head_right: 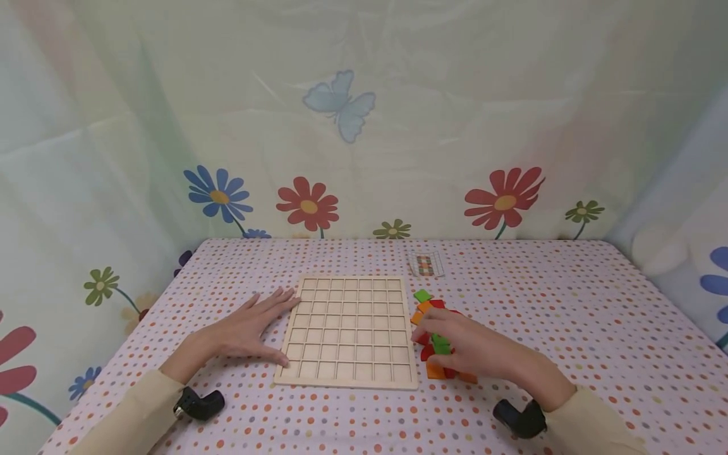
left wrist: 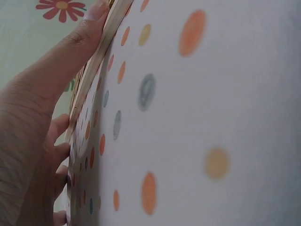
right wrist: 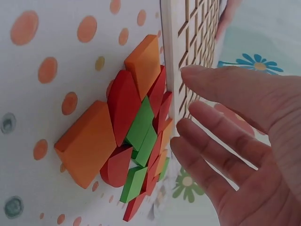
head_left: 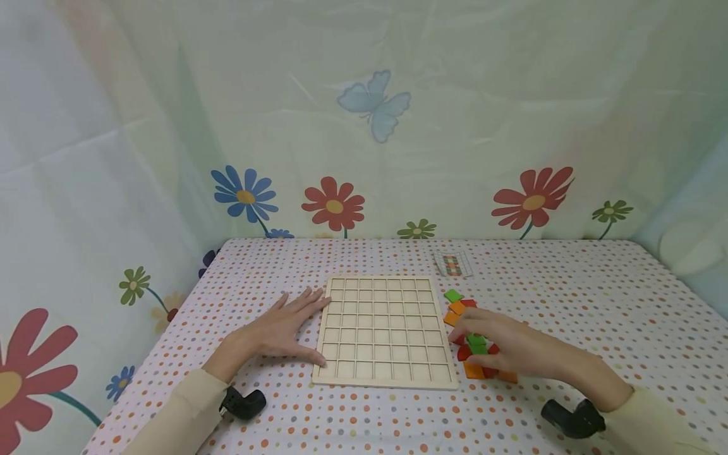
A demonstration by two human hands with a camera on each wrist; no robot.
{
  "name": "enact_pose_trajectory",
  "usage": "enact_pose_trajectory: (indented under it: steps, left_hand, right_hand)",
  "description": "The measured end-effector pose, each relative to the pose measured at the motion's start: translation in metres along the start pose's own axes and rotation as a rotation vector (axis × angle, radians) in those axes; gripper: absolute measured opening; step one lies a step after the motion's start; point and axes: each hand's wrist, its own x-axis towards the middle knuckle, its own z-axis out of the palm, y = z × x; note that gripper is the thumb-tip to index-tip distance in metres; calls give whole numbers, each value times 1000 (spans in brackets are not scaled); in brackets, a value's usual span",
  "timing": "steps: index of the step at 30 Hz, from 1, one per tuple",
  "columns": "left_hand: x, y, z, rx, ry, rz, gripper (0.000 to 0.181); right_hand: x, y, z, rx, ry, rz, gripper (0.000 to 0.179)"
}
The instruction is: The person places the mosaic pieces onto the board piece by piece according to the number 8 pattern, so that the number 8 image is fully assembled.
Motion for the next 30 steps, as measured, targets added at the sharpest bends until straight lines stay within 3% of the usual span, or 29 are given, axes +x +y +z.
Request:
enact_pose_trajectory:
  steps: [9, 16, 23, 30]
  left_hand:
    - [2, 0, 3, 13, -27, -16, 116]
    - [3, -1, 4, 13, -19, 6, 116]
    - [3, -2, 3, 43, -44, -16, 116]
    - [3, 0, -1, 26, -61, -23, 115]
  right_hand:
    - [13, 9, 4, -8, -53, -85, 25]
    - [14, 20, 3, 53, -73, -67, 21]
    - [18, 22, 2, 114, -78, -66, 19]
    - [22, 19, -1, 131, -97, 2, 18]
